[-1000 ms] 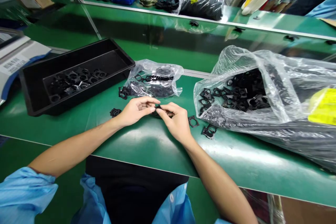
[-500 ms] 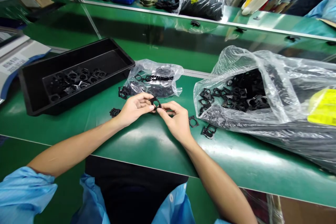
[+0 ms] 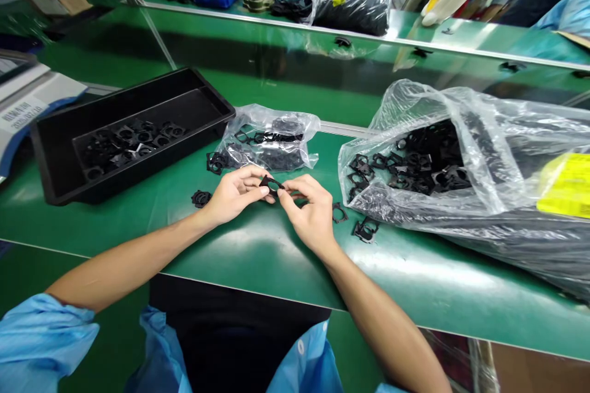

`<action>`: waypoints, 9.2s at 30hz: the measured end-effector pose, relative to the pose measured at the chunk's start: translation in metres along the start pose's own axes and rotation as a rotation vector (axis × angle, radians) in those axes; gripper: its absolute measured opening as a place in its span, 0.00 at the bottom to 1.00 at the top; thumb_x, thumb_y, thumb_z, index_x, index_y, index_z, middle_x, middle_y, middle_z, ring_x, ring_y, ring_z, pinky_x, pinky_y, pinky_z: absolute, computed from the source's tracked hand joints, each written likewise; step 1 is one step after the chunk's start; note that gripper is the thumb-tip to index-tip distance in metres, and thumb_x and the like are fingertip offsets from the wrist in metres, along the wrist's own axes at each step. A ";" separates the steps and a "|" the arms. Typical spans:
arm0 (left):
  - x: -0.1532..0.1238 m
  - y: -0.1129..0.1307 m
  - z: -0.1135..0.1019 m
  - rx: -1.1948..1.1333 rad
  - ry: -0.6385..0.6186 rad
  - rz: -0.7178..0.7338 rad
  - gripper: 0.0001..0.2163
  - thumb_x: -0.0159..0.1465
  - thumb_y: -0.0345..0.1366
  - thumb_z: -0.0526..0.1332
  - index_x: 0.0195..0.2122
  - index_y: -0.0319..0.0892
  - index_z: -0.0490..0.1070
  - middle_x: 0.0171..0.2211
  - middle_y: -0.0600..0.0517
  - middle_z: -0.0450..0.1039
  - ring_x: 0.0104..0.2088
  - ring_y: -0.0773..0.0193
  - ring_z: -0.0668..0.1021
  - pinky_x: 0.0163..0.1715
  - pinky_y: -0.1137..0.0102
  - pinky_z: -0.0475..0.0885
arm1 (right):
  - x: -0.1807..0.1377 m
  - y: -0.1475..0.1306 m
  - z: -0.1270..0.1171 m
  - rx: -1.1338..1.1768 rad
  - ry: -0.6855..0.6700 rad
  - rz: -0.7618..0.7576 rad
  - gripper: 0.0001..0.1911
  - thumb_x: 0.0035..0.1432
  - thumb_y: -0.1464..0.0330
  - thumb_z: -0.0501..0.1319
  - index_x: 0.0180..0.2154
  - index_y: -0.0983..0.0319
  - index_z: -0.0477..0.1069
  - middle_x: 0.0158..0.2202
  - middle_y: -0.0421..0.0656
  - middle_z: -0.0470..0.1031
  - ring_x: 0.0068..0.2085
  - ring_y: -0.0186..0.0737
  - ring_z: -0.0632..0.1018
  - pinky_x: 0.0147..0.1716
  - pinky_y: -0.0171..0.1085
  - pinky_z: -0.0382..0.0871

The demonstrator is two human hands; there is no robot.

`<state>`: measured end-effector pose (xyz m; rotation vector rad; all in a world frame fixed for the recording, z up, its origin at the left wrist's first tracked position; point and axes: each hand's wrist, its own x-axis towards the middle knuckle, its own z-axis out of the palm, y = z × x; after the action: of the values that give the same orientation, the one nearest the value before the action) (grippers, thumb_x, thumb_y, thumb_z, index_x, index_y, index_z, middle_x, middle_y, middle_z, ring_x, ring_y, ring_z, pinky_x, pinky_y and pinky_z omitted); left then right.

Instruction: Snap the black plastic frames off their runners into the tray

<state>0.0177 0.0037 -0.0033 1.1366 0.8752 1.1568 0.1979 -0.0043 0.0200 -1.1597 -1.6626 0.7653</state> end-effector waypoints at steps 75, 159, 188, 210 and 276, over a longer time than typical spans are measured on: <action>0.011 0.010 -0.017 0.014 -0.154 -0.063 0.11 0.50 0.41 0.77 0.25 0.40 0.81 0.32 0.51 0.75 0.35 0.66 0.75 0.39 0.70 0.71 | 0.003 -0.005 -0.004 0.191 -0.123 0.207 0.19 0.56 0.52 0.68 0.28 0.62 0.78 0.27 0.41 0.74 0.25 0.35 0.75 0.28 0.36 0.71; 0.002 0.007 -0.002 0.068 0.072 0.044 0.17 0.54 0.43 0.74 0.39 0.40 0.75 0.35 0.53 0.75 0.36 0.68 0.78 0.40 0.73 0.74 | -0.003 -0.008 0.001 0.140 0.045 0.109 0.07 0.56 0.62 0.69 0.35 0.57 0.83 0.35 0.45 0.79 0.33 0.41 0.79 0.36 0.43 0.78; 0.003 -0.001 -0.003 0.049 -0.020 0.022 0.16 0.59 0.46 0.70 0.42 0.39 0.79 0.40 0.47 0.81 0.40 0.60 0.82 0.41 0.68 0.78 | -0.002 -0.009 0.000 0.491 -0.174 0.337 0.27 0.46 0.56 0.76 0.46 0.60 0.78 0.37 0.44 0.80 0.39 0.41 0.82 0.46 0.43 0.80; -0.003 -0.002 -0.002 0.245 -0.031 0.330 0.10 0.62 0.36 0.67 0.44 0.41 0.77 0.37 0.51 0.78 0.36 0.68 0.80 0.39 0.74 0.76 | 0.001 0.006 0.001 0.290 -0.117 0.217 0.13 0.54 0.59 0.70 0.37 0.60 0.78 0.38 0.44 0.81 0.39 0.41 0.81 0.40 0.38 0.79; 0.012 0.000 0.016 0.615 0.001 0.402 0.12 0.63 0.42 0.64 0.27 0.41 0.70 0.36 0.48 0.80 0.37 0.61 0.83 0.36 0.69 0.80 | -0.002 0.008 -0.011 -0.183 -0.224 0.102 0.06 0.55 0.75 0.60 0.33 0.61 0.74 0.27 0.39 0.76 0.27 0.34 0.73 0.32 0.34 0.69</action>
<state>0.0358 0.0122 0.0013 1.8791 1.0707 1.2416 0.2109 -0.0031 0.0163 -1.3338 -1.9025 0.8466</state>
